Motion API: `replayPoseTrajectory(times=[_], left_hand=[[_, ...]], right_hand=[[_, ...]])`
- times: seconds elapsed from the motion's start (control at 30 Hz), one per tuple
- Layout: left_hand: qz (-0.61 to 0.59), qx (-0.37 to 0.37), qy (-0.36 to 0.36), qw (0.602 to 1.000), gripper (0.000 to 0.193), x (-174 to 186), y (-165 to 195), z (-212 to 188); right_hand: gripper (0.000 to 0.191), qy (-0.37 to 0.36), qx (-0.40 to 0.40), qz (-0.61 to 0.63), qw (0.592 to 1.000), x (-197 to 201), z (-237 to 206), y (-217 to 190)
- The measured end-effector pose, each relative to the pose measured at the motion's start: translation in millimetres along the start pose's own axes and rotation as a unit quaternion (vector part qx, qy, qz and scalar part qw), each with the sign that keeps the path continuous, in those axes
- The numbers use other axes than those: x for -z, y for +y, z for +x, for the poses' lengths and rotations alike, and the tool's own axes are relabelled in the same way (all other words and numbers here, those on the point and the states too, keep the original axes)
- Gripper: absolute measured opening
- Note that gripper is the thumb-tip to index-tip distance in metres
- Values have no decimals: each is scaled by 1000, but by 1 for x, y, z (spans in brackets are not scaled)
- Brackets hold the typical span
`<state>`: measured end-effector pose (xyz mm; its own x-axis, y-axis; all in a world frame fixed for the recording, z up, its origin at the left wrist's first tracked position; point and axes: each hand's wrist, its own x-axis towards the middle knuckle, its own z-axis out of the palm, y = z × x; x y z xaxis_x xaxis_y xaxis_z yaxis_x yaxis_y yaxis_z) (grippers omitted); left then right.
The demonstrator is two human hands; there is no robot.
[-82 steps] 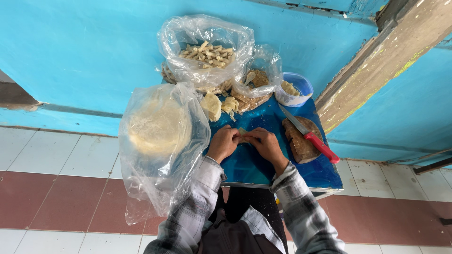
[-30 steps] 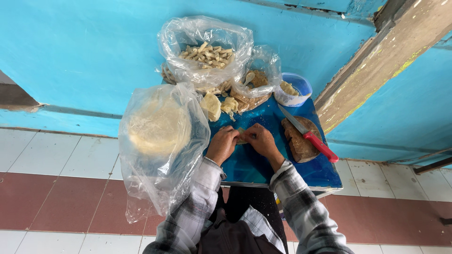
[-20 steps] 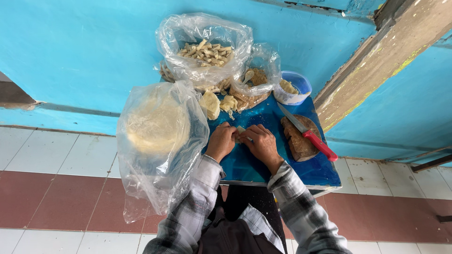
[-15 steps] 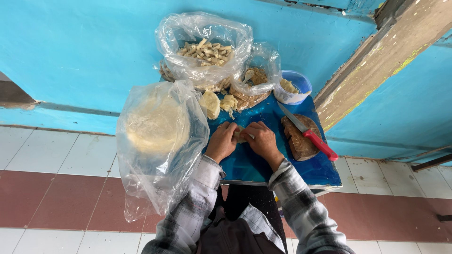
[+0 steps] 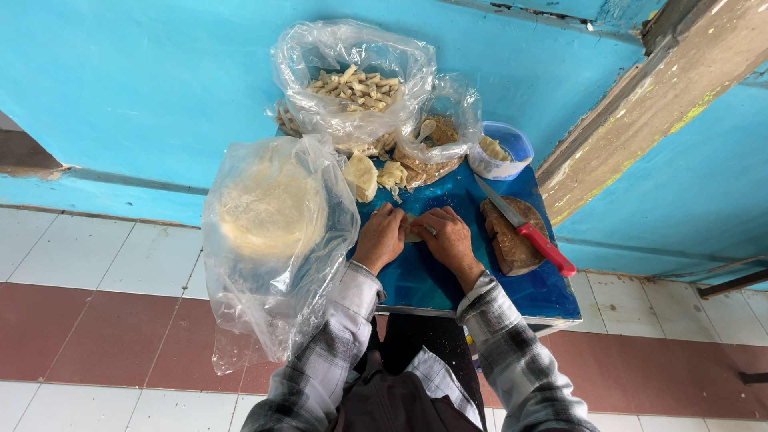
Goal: The person sits at a small blue table and wraps snack pockets by hand. They take thin dough wrappers, place a spoonful of brown filling from a bag onto each wrapper, fold the wrapper over the filling, press the edges closed, and stack the finished packets on the table.
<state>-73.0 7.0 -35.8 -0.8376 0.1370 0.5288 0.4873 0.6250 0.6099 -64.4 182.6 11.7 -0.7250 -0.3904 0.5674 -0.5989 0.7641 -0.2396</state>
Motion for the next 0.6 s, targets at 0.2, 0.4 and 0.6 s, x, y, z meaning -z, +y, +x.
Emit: replayPoseTrajectory(times=[0.2, 0.4, 0.6], left_hand=[[26, -31, 2, 999, 12, -1, -3, -1], [32, -34, 32, 998, 21, -5, -3, 1], [48, 20, 22, 998, 10, -9, 0, 4]], right_hand=[[11, 10, 24, -17, 1000, 0, 1, -2], [12, -7, 3, -45, 999, 6, 3, -7], [14, 22, 31, -89, 995, 3, 4, -10]])
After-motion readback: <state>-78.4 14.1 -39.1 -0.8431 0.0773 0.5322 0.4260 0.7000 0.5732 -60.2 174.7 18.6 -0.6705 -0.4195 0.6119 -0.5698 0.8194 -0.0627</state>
